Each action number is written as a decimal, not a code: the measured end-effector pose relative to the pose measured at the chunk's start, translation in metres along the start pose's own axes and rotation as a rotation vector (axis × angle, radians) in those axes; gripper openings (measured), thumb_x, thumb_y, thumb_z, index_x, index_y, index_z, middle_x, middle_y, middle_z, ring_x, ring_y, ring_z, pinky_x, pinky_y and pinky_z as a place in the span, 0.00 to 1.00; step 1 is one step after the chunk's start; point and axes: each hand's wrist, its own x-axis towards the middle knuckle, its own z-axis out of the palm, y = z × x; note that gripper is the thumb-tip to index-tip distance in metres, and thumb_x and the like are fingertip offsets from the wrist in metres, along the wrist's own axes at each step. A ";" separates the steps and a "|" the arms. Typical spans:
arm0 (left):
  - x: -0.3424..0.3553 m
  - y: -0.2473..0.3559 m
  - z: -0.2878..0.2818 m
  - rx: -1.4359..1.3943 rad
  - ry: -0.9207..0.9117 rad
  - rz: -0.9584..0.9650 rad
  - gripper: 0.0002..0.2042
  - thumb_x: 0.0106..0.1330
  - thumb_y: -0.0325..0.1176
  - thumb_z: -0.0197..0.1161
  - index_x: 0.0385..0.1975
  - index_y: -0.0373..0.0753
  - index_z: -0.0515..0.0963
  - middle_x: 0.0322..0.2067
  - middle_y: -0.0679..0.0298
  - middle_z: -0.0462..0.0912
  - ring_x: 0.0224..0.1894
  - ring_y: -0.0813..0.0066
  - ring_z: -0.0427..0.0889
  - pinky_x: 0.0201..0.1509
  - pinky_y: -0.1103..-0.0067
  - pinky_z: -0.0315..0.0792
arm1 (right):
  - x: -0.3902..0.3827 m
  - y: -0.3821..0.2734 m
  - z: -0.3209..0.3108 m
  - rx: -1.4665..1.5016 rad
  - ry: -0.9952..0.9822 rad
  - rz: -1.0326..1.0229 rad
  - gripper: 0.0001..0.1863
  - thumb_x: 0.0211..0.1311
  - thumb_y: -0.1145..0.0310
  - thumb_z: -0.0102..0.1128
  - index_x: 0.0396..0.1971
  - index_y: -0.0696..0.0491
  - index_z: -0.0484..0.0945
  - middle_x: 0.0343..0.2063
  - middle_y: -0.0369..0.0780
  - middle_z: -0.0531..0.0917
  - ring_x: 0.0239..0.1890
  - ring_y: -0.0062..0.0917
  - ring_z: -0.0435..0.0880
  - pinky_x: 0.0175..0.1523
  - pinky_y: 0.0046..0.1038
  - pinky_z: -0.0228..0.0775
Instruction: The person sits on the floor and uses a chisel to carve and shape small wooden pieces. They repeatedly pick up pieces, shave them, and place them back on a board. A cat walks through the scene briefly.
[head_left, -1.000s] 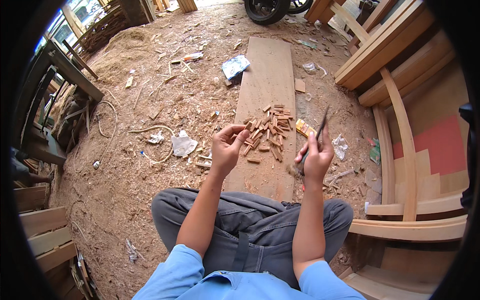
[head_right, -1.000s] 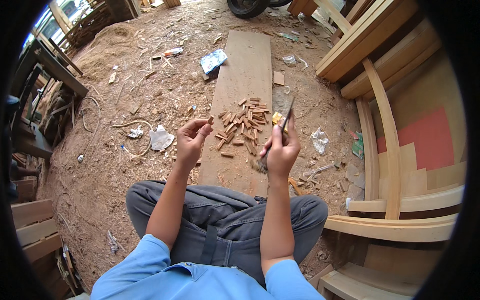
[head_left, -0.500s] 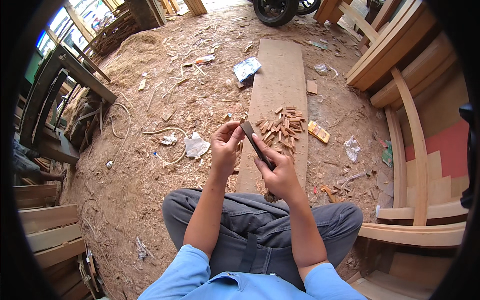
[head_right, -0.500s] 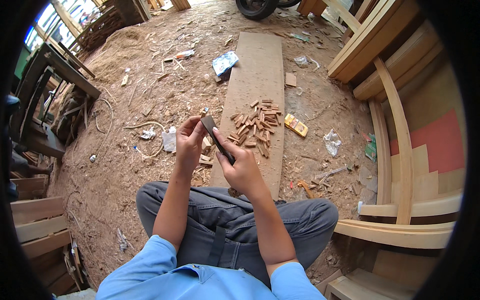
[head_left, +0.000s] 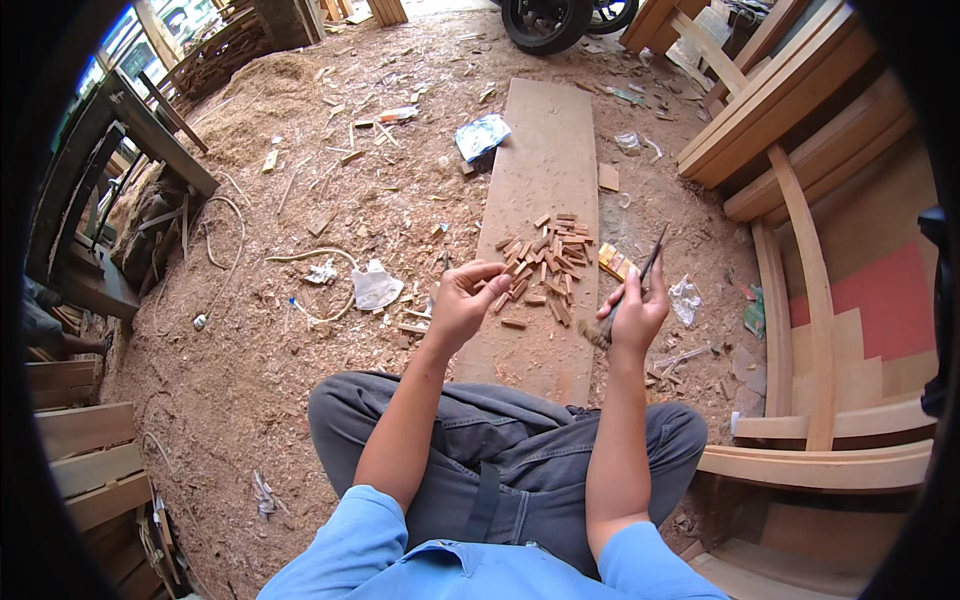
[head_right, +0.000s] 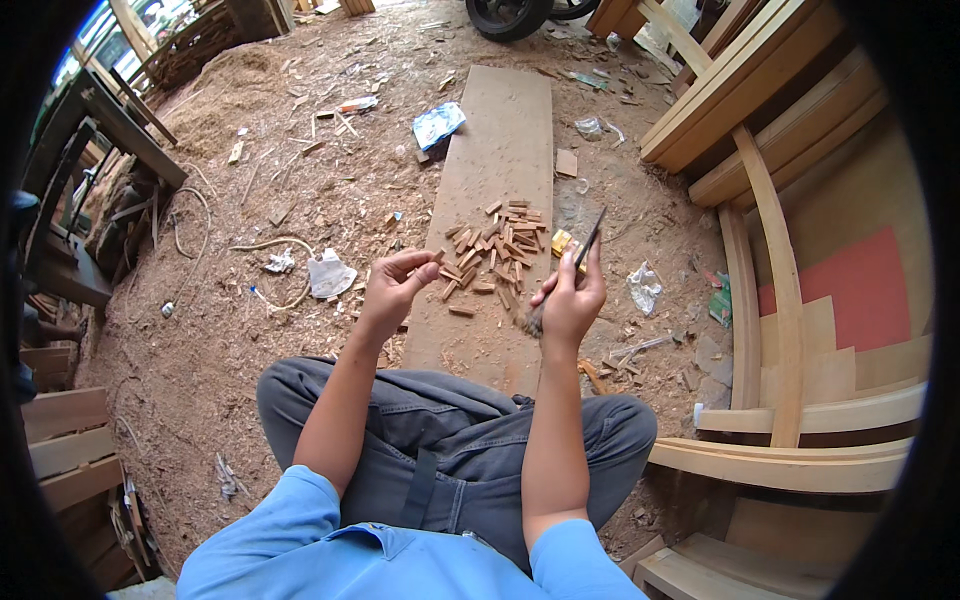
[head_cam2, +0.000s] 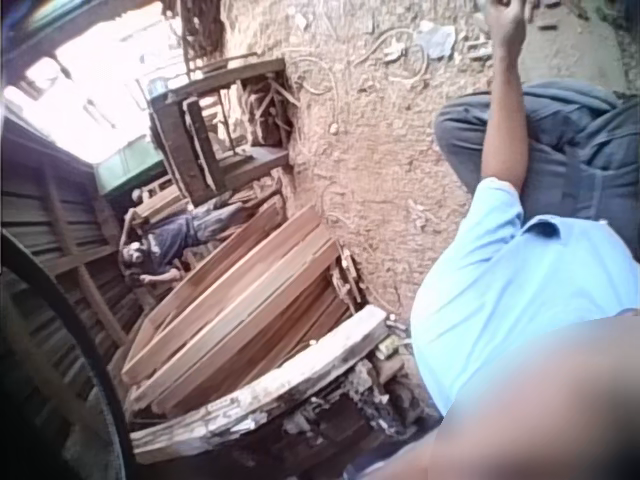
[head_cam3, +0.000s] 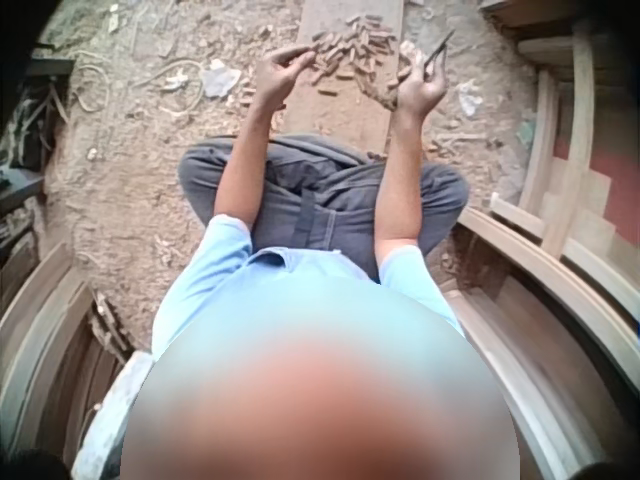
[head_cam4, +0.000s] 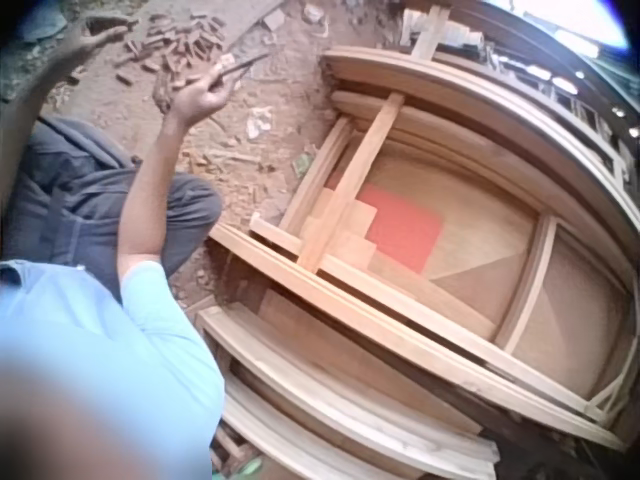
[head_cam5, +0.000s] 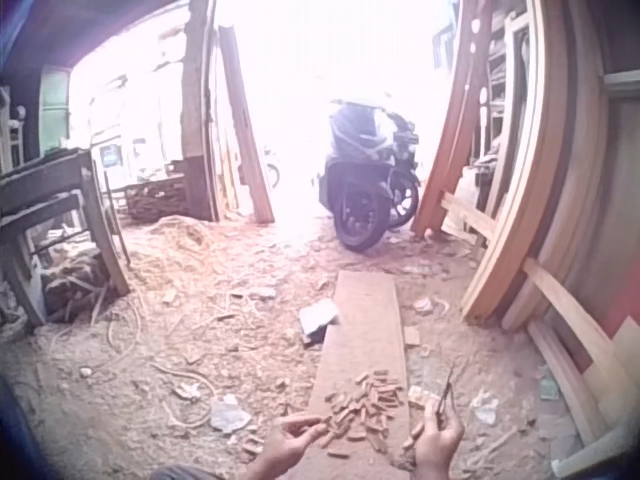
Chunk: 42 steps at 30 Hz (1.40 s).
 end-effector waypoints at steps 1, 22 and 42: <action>0.002 -0.002 -0.001 -0.112 0.009 -0.038 0.13 0.66 0.31 0.68 0.44 0.29 0.82 0.36 0.65 0.85 0.37 0.84 0.81 0.43 0.85 0.75 | -0.003 0.008 -0.004 -0.043 -0.035 0.098 0.26 0.73 0.72 0.50 0.70 0.49 0.63 0.14 0.31 0.71 0.11 0.13 0.68 0.14 0.18 0.67; 0.014 0.003 -0.022 -0.075 0.118 0.141 0.08 0.67 0.23 0.64 0.42 0.27 0.83 0.34 0.63 0.84 0.34 0.85 0.79 0.35 0.89 0.73 | -0.067 0.032 0.036 -0.362 -0.705 -0.333 0.28 0.63 0.76 0.58 0.65 0.44 0.72 0.19 0.50 0.77 0.17 0.18 0.69 0.26 0.27 0.66; -0.002 0.037 -0.012 -0.236 0.065 0.206 0.14 0.75 0.34 0.56 0.49 0.30 0.81 0.38 0.60 0.87 0.39 0.77 0.84 0.48 0.79 0.77 | -0.028 0.035 0.025 0.004 -0.480 0.108 0.31 0.69 0.77 0.54 0.70 0.45 0.64 0.17 0.29 0.71 0.13 0.11 0.67 0.16 0.20 0.66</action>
